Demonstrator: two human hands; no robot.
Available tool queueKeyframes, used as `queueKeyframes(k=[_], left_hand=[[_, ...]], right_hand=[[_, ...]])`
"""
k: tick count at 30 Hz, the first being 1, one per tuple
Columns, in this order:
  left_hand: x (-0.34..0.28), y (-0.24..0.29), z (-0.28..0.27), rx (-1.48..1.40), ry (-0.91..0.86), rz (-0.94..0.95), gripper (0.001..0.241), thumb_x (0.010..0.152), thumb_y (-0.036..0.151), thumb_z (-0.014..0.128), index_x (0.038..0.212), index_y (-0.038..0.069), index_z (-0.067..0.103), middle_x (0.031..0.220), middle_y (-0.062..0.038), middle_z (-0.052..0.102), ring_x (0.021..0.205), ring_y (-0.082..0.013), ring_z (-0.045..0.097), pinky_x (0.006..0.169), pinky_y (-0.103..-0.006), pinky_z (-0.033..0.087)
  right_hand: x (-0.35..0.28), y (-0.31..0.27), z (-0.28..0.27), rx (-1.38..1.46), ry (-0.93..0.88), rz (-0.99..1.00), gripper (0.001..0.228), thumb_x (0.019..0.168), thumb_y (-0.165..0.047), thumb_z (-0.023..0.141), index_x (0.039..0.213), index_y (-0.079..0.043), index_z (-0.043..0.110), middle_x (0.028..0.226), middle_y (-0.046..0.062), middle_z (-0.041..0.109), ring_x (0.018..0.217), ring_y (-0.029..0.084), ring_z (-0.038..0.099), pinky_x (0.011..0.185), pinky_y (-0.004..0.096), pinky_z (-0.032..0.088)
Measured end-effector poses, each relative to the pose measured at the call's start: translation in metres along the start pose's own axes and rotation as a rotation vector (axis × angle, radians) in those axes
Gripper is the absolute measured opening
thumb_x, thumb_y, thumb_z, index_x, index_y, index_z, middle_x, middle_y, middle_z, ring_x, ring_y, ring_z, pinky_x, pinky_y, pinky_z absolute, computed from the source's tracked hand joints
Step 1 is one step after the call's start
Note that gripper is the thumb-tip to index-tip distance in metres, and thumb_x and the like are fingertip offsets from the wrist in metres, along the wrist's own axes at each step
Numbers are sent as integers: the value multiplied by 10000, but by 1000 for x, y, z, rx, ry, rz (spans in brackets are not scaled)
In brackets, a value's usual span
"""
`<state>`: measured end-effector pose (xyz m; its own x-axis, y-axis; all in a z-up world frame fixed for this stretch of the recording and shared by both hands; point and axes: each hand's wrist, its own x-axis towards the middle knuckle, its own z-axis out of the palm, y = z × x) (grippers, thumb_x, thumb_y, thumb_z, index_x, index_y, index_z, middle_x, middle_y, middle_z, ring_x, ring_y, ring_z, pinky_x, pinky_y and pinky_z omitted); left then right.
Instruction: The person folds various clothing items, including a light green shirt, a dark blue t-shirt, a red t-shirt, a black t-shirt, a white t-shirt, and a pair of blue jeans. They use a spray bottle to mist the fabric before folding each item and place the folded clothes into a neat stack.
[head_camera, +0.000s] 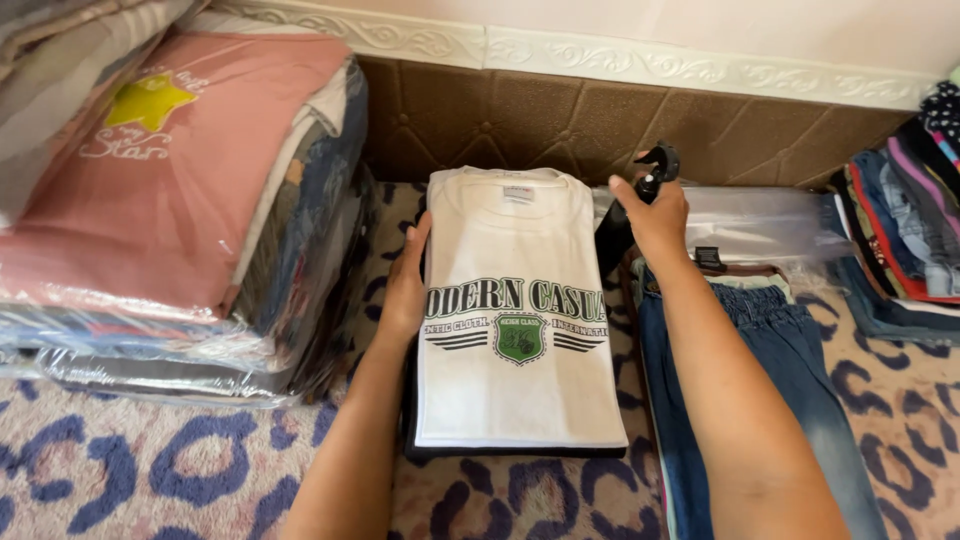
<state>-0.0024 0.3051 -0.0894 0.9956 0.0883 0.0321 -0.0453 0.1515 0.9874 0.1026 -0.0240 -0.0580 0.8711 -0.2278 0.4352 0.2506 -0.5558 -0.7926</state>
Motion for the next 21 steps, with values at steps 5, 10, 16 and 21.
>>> queueKeyframes(k=[5, 10, 16, 21], left_hand=[[-5, 12, 6, 64, 17, 48, 621, 1079, 506, 311, 1540, 116, 454, 1593, -195, 408, 1476, -328, 365, 1242, -447, 267], [-37, 62, 38, 424, 56, 391, 457, 1014, 221, 672, 1455, 165, 568, 1393, -129, 612, 1261, -319, 613, 1023, -439, 498], [-58, 81, 187, 701, -641, 283, 760, 821, 445, 686, 1400, -24, 536, 1204, -204, 722, 973, -302, 757, 825, -360, 590], [30, -62, 286, 1030, -689, 53, 862, 796, 578, 703, 1359, -59, 555, 1203, -240, 693, 1055, -359, 728, 791, -466, 630]], right_hand=[[-13, 10, -52, 292, -223, -41, 715, 919, -164, 844, 1493, -61, 429, 1369, 256, 509, 1217, 374, 564, 1038, 497, 477], [-29, 69, -163, -206, -149, 292, 673, 815, -174, 884, 1424, -116, 604, 1363, 350, 535, 1153, 413, 627, 913, 481, 536], [-51, 134, -235, -562, -205, 639, 587, 740, -277, 883, 1266, -73, 721, 964, 189, 712, 735, 330, 632, 596, 440, 539], [-65, 198, -230, -580, -64, 600, 661, 658, -448, 929, 1252, -223, 747, 1174, 130, 731, 1134, 348, 665, 894, 470, 567]])
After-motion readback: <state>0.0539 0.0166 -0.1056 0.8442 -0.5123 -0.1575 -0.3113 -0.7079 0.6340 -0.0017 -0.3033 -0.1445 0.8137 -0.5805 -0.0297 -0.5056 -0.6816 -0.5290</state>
